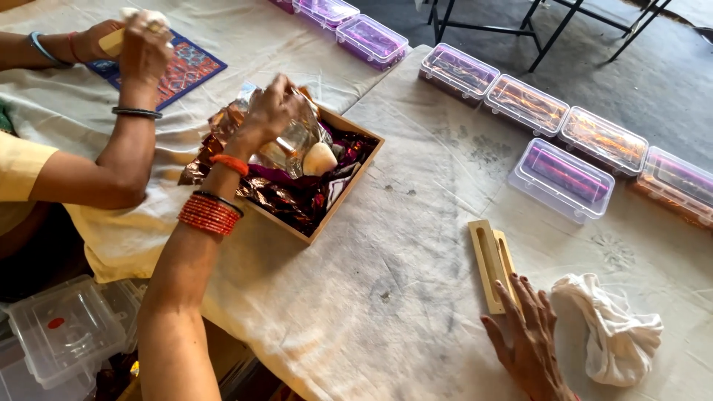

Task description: Wrapping small wooden blocks in colorful foil and organizing them.

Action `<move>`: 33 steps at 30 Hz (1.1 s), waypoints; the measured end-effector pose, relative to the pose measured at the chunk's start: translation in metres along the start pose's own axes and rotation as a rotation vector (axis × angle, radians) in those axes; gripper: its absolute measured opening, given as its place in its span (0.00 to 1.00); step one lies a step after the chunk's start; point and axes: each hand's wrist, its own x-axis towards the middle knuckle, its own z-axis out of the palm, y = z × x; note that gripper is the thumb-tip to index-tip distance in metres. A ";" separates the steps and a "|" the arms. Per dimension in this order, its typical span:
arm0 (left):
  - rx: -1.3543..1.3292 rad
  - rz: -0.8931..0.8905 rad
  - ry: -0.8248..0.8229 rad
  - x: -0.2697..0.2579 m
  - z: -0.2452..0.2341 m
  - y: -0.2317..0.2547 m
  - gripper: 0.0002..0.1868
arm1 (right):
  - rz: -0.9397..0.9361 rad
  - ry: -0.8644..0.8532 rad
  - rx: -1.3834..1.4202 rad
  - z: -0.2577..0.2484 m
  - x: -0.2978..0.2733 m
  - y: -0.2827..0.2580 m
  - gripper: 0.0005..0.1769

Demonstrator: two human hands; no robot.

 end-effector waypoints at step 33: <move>0.844 0.319 -0.394 -0.068 0.016 -0.083 0.28 | -0.126 -0.083 0.249 0.189 0.449 -0.040 0.17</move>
